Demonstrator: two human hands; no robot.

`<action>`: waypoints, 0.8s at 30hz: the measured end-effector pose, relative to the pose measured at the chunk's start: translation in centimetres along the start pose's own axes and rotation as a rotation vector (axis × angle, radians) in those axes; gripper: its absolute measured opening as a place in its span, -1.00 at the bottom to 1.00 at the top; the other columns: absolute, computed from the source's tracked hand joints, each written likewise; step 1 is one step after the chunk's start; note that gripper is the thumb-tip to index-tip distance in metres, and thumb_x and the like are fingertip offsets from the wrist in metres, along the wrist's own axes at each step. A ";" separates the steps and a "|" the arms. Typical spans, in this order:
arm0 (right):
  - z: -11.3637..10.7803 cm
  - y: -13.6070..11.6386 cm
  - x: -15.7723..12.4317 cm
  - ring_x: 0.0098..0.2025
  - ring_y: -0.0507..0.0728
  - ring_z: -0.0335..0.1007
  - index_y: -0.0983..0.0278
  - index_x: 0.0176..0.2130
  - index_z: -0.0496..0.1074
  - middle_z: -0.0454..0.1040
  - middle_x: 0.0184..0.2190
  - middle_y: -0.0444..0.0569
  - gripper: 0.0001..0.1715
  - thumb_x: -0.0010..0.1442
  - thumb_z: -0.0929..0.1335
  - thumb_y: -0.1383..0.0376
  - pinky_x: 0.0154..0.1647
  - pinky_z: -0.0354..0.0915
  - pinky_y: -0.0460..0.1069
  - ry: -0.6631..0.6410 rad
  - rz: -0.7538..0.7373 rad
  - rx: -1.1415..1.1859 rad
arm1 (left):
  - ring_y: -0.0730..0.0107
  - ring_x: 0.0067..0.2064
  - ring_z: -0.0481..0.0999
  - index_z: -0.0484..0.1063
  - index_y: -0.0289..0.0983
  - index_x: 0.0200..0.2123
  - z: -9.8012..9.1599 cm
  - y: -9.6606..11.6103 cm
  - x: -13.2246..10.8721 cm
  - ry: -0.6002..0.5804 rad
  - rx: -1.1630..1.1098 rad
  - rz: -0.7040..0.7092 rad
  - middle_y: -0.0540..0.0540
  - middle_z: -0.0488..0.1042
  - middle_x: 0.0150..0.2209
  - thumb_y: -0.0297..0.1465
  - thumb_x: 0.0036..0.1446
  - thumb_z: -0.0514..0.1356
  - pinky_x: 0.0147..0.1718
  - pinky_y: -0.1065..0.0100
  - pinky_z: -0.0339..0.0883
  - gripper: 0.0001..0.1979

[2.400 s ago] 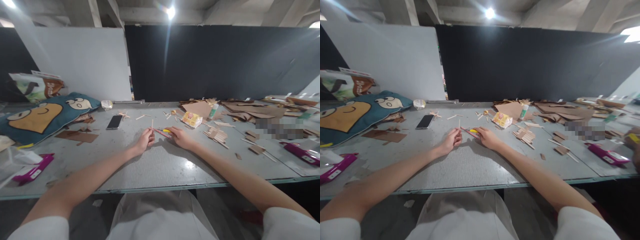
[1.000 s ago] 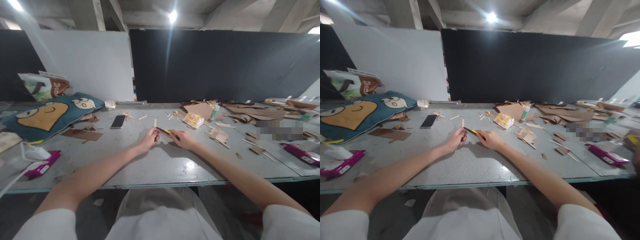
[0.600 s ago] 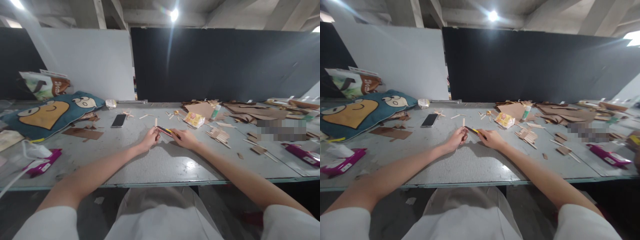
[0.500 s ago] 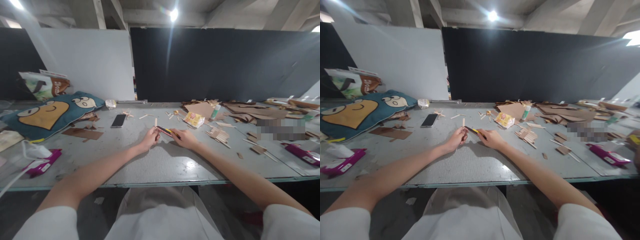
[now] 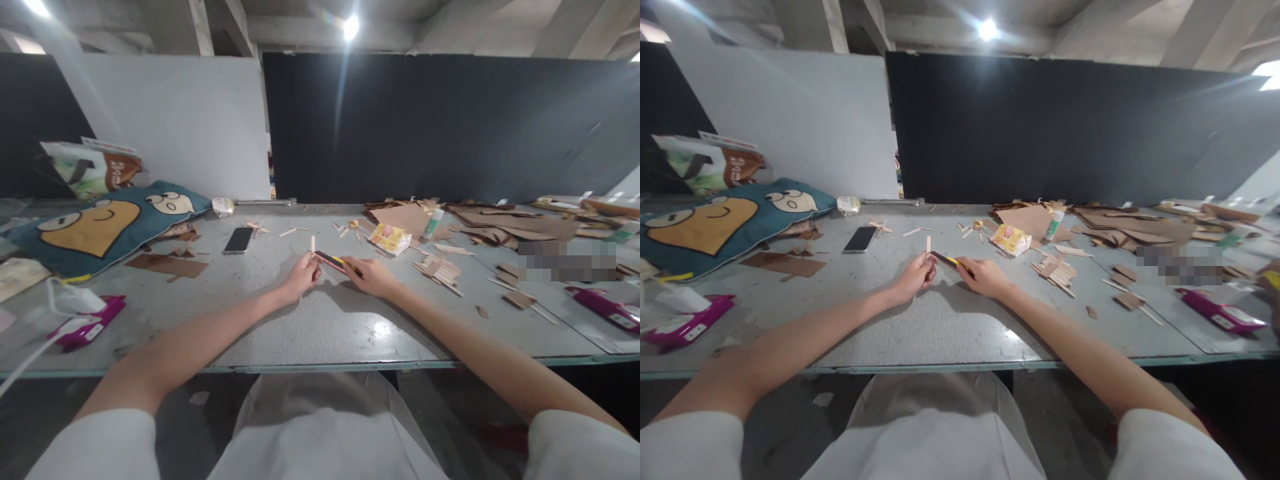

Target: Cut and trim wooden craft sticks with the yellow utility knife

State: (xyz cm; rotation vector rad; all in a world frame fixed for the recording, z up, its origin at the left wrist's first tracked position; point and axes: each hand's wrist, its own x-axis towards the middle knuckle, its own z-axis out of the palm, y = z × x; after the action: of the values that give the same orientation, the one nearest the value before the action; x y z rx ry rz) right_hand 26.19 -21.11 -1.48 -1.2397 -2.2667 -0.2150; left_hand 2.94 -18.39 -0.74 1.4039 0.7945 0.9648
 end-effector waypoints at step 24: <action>0.0 -2.2 0.9 -0.57 0.04 0.16 0.23 -0.35 0.49 0.35 -0.61 -0.14 -0.55 0.47 0.19 0.14 -0.46 0.01 -0.06 -0.122 0.158 0.233 | 0.56 -0.67 0.22 0.13 -0.27 0.43 -0.1 0.2 -0.1 0.081 0.250 -0.013 0.18 0.32 -0.56 -0.46 0.45 -0.03 -0.62 0.51 0.04 -0.48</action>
State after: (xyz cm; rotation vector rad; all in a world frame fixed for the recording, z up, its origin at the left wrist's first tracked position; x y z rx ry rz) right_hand 24.01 -21.64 -0.75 -1.3286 -2.2056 0.1822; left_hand 2.81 -18.48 -0.59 1.5791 1.0108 0.9414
